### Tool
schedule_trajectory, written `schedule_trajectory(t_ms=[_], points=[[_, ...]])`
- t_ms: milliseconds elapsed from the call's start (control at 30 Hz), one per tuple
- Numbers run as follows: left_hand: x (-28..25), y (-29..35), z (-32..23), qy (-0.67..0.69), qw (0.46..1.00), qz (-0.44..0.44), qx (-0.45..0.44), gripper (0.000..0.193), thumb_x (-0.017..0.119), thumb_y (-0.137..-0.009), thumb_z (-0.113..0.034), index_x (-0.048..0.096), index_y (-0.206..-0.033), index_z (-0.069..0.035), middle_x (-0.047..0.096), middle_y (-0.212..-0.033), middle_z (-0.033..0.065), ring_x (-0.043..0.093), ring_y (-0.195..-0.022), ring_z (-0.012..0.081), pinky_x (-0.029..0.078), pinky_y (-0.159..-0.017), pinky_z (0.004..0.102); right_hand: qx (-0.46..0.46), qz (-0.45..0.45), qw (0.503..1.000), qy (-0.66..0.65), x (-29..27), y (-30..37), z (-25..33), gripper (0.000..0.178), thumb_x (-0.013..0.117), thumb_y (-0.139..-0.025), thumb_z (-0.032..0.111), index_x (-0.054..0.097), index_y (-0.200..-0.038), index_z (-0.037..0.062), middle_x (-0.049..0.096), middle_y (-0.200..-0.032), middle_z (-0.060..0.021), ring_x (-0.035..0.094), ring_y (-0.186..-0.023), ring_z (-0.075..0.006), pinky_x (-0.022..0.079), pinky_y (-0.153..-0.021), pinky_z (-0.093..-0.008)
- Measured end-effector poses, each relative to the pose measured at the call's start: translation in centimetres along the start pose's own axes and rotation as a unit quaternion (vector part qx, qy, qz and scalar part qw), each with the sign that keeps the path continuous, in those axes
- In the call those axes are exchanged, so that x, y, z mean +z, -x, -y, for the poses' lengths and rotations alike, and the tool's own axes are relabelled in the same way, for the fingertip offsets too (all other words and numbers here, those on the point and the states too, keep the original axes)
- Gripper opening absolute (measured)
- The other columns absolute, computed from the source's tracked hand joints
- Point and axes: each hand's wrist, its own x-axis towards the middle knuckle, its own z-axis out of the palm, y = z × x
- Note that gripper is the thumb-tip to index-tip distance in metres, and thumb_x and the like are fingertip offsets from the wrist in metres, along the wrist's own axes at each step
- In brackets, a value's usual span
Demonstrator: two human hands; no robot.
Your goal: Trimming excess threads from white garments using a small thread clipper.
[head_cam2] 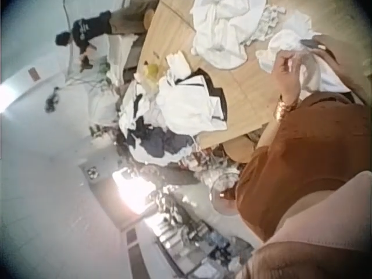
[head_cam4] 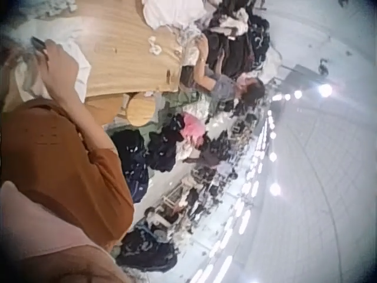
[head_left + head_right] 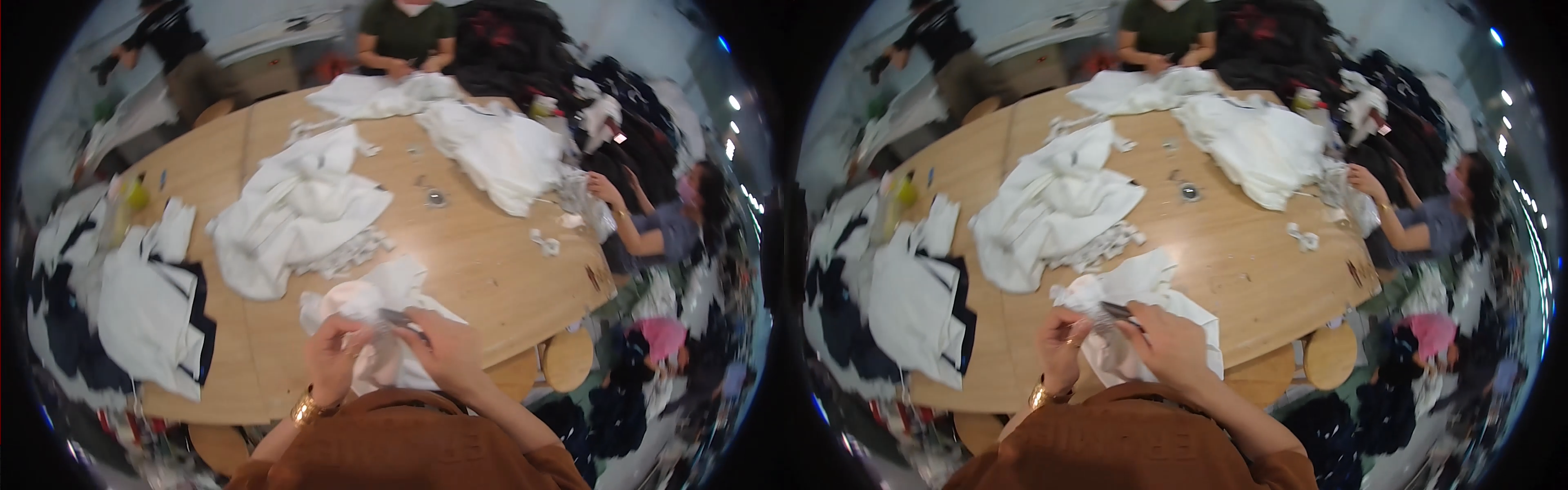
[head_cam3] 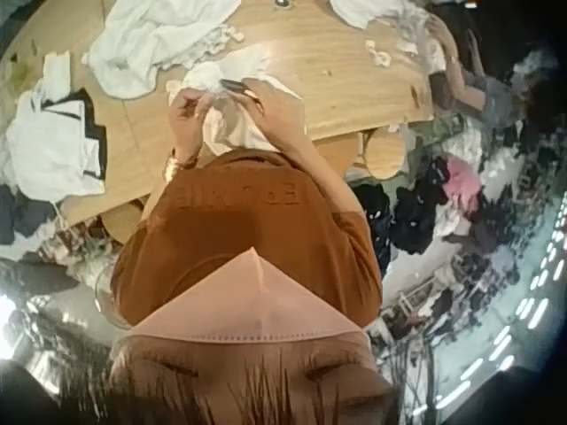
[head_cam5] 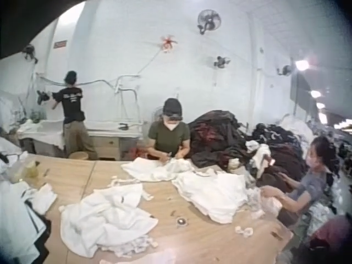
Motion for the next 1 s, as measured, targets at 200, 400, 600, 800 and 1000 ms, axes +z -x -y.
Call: schedule_trajectory(t_ms=[200, 400, 600, 800, 1000], points=[[-0.50, 0.39, -0.77, 0.007, 0.999, 0.011, -0.041, 0.007, 0.064, -0.078, -0.005, 0.059, -0.080, -0.001, 0.057, -0.074, 0.0014, 0.051, -0.070, 0.0055, 0.042, -0.061, 0.0203, -0.026, 0.038, 0.999, 0.012, -0.32, -0.32, 0.69, 0.020, 0.064, -0.077, 0.017, 0.059, -0.092, 0.0041, 0.060, -0.074, -0.0088, 0.055, -0.051, -0.0198, 0.042, -0.047, -0.0278], [-0.55, 0.43, -0.67, -0.029, 0.999, 0.014, -0.020, 0.009, 0.068, -0.075, -0.008, 0.061, -0.077, -0.002, 0.058, -0.074, 0.0019, 0.051, -0.068, 0.0069, 0.041, -0.062, 0.0205, -0.028, 0.042, 0.999, -0.009, -0.10, -0.45, 0.94, 0.020, 0.064, -0.076, 0.015, 0.058, -0.092, 0.0037, 0.060, -0.073, -0.0090, 0.055, -0.052, -0.0196, 0.042, -0.047, -0.0276], [-0.40, 0.38, -0.71, -0.022, 0.999, 0.017, -0.019, 0.008, 0.068, -0.075, -0.007, 0.063, -0.078, -0.002, 0.058, -0.074, 0.0023, 0.051, -0.068, 0.0078, 0.041, -0.064, 0.0211, -0.002, 0.048, 0.999, -0.020, 0.24, -0.46, 1.14, 0.020, 0.060, -0.080, 0.021, 0.056, -0.092, 0.0051, 0.059, -0.073, -0.0077, 0.055, -0.053, -0.0227, 0.040, -0.046, -0.0302], [-0.20, 0.28, -0.76, -0.028, 0.999, 0.015, -0.010, 0.009, 0.068, -0.075, -0.008, 0.062, -0.078, -0.002, 0.058, -0.074, 0.0025, 0.051, -0.068, 0.0078, 0.040, -0.064, 0.0206, -0.023, 0.030, 0.999, -0.012, 0.52, -0.43, 1.04, 0.018, 0.060, -0.080, 0.019, 0.057, -0.091, 0.0051, 0.059, -0.071, -0.0079, 0.054, -0.052, -0.0225, 0.040, -0.046, -0.0298], [-0.16, 0.39, -0.84, -0.013, 0.999, 0.014, -0.026, 0.009, 0.067, -0.076, -0.009, 0.061, -0.078, -0.002, 0.058, -0.073, 0.0020, 0.050, -0.068, 0.0069, 0.040, -0.063, 0.0204, -0.004, 0.038, 0.998, -0.046, 0.44, -0.39, 0.89, 0.017, 0.060, -0.080, 0.018, 0.057, -0.090, 0.0051, 0.059, -0.071, -0.0076, 0.054, -0.051, -0.0219, 0.040, -0.045, -0.0294]])
